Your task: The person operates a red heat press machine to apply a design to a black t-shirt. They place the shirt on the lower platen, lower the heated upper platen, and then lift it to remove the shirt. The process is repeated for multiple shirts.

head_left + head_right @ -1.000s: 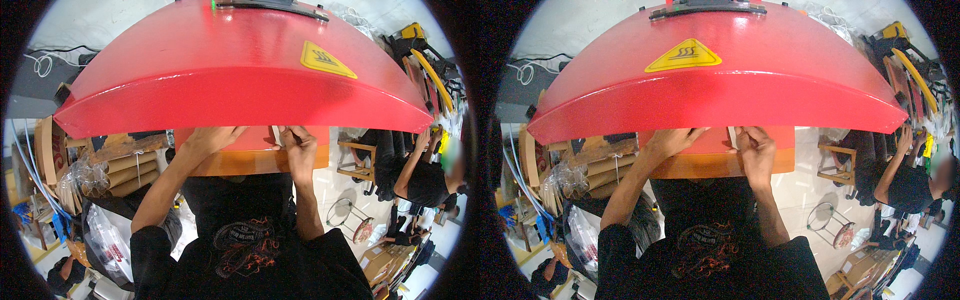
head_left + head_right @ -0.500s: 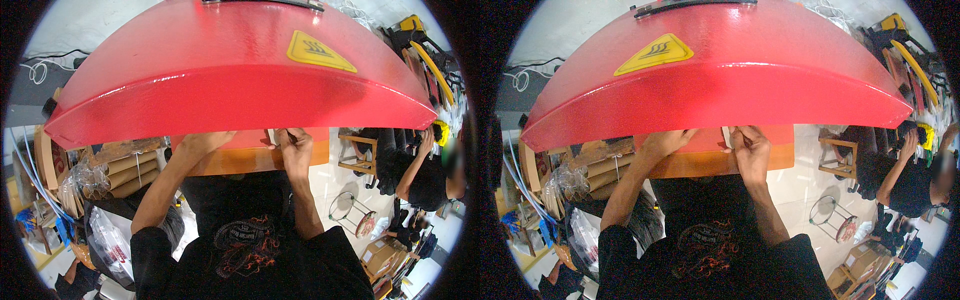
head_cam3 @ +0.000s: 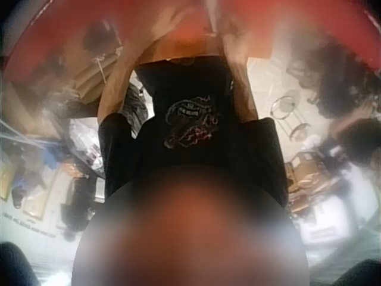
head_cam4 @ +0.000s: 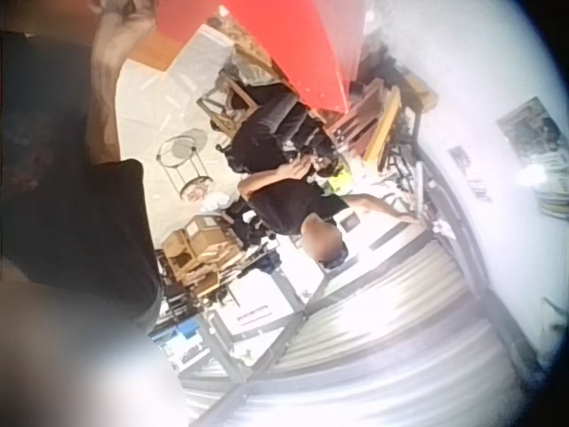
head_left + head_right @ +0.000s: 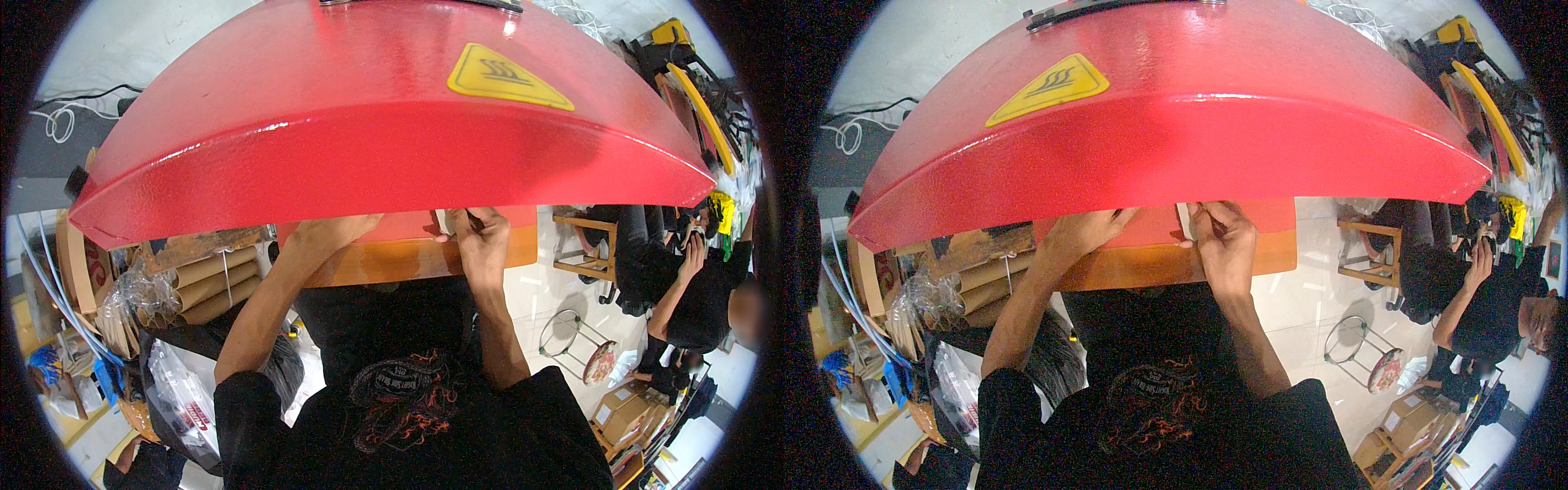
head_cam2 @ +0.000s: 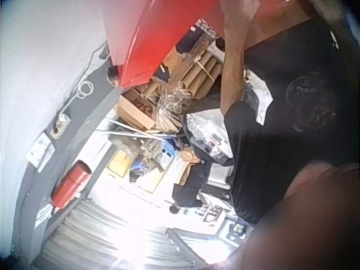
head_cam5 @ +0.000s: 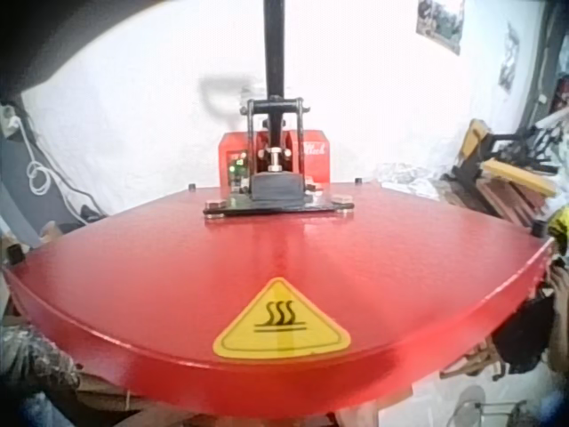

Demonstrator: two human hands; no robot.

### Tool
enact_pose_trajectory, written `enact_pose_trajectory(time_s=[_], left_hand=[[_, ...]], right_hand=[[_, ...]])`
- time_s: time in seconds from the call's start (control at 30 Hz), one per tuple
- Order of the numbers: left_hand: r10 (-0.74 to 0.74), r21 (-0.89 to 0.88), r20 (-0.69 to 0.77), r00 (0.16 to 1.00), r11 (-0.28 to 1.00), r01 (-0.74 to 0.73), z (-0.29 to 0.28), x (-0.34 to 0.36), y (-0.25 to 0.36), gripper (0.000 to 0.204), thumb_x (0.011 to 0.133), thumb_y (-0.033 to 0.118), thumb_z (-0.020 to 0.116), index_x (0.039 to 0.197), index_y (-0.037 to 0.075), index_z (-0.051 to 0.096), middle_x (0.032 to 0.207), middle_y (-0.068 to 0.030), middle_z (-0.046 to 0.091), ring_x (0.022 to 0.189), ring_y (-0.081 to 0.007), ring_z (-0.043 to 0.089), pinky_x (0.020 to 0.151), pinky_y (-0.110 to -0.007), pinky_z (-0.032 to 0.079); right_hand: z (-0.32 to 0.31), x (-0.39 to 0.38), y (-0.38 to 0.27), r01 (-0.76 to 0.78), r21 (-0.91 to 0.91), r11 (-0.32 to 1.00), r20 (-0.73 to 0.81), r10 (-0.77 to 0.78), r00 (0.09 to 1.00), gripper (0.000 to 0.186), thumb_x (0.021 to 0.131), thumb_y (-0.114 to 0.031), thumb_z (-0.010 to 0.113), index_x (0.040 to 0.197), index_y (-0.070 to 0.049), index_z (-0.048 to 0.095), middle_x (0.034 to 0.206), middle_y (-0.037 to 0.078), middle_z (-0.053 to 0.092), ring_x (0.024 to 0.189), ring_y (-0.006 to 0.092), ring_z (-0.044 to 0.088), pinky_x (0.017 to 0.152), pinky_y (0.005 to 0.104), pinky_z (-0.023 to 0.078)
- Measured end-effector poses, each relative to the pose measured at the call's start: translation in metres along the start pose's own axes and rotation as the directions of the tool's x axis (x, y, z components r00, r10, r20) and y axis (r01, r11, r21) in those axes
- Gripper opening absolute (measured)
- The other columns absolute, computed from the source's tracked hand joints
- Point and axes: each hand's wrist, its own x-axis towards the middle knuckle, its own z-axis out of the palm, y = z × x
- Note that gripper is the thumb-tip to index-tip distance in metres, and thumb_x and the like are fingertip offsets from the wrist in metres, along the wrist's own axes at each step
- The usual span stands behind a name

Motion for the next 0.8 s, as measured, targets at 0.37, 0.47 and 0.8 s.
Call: enact_pose_trajectory(time_s=[0.37, 0.47, 0.8], left_hand=[[-0.019, -0.025, 0.031, 0.999, 1.000, 0.019, 0.0006, 0.0010, 0.0007, 0.029, 0.093, 0.029, 0.068, 0.107, 0.005, 0.071, 0.093, -0.0176, 0.072, 0.084, -0.0348, 0.069, 0.080, -0.046, 0.053], [-0.026, -0.011, 0.053, 0.998, 1.000, 0.026, 0.0008, 0.0002, 0.0004, 0.029, 0.093, 0.030, 0.067, 0.107, 0.005, 0.072, 0.093, -0.0176, 0.072, 0.085, -0.0348, 0.069, 0.081, -0.046, 0.053], [-0.044, -0.029, 0.054, 0.998, 0.999, 0.045, -0.0018, 0.0014, 0.0015, 0.029, 0.094, 0.031, 0.066, 0.106, 0.005, 0.071, 0.091, -0.0170, 0.072, 0.083, -0.0348, 0.069, 0.079, -0.046, 0.054]], right_hand=[[-0.0001, 0.0014, 0.0006, -0.033, 0.040, 0.999, 0.009, 0.032, 0.999, 0.018, 0.099, 0.000, 0.057, 0.107, 0.010, 0.069, 0.108, 0.013, 0.061, 0.087, 0.0218, 0.071, 0.066, 0.0288, 0.067], [-0.0006, 0.0005, -0.0005, -0.021, 0.040, 0.999, 0.017, 0.020, 1.000, 0.017, 0.099, -0.001, 0.058, 0.106, 0.010, 0.069, 0.107, 0.013, 0.061, 0.084, 0.0229, 0.072, 0.064, 0.0287, 0.066], [-0.0029, -0.0008, 0.0086, 0.048, 0.023, 0.999, -0.015, -0.048, 0.999, 0.017, 0.098, -0.004, 0.060, 0.106, 0.008, 0.070, 0.103, 0.011, 0.062, 0.087, 0.0180, 0.068, 0.063, 0.0288, 0.064]])
